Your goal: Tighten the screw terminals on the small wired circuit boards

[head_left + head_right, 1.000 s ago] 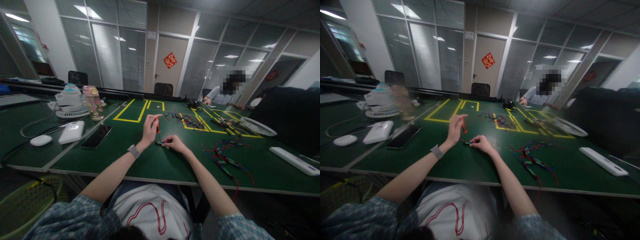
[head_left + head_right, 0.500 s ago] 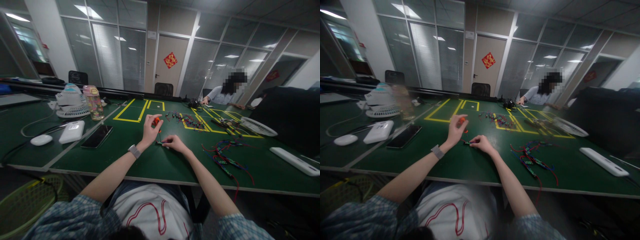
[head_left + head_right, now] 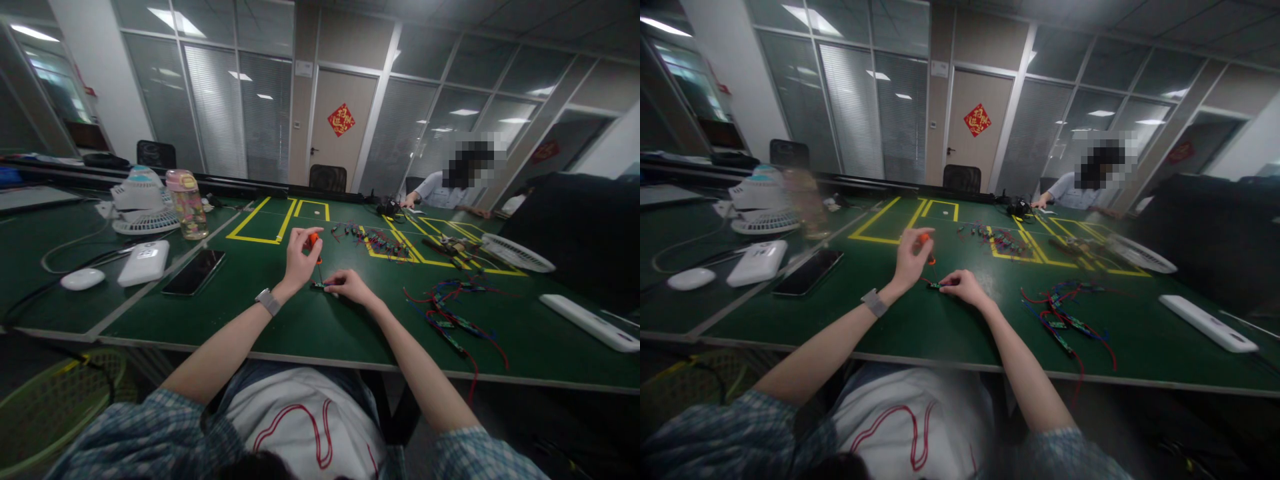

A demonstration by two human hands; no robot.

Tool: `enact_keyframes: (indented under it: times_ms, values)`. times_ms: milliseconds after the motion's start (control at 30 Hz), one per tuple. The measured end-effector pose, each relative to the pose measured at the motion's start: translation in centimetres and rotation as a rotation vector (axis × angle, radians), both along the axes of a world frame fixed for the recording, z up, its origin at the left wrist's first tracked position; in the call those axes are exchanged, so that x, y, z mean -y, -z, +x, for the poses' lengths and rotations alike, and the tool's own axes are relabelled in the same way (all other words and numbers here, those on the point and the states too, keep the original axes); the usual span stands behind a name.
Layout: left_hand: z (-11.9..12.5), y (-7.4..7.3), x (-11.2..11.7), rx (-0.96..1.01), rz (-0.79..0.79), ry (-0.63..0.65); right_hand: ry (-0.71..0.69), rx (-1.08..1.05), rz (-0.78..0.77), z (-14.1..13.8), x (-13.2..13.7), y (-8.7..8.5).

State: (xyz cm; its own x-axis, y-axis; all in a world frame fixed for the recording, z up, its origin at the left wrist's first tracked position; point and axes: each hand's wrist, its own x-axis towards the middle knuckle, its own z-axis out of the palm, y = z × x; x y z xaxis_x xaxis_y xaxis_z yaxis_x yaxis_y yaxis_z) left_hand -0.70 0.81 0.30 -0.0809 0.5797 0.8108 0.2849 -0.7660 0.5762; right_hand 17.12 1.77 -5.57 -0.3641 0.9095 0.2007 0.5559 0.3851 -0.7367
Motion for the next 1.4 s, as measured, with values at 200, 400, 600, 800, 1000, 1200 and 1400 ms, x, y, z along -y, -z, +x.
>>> enact_keyframes:
  times_ms: [200,400,600,800,1000,1200,1400]
  values:
    - [-0.03,-0.16,0.29,-0.029,0.021,-0.031,0.005,-0.007,-0.008,-0.07,0.23,-0.31]
    - [-0.02,-0.12,0.12,-0.028,0.031,-0.027,0.005,-0.015,-0.027,-0.08,0.26,-0.24]
    - [-0.07,-0.17,0.31,-0.024,0.016,-0.041,0.002,-0.006,-0.027,-0.06,0.24,-0.25]
    - [-0.19,-0.15,0.27,0.028,-0.020,0.003,0.000,-0.001,0.003,-0.02,0.12,-0.19]
    - [-0.20,-0.12,0.07,0.029,-0.028,0.026,-0.002,-0.020,-0.028,-0.13,0.32,-0.26]
    - [-0.12,-0.27,0.13,0.047,-0.027,0.030,-0.008,-0.038,-0.047,-0.13,0.33,-0.21]
    - [-0.13,-0.29,0.07,0.057,-0.039,0.002,-0.018,-0.041,-0.044,-0.07,0.36,-0.25]
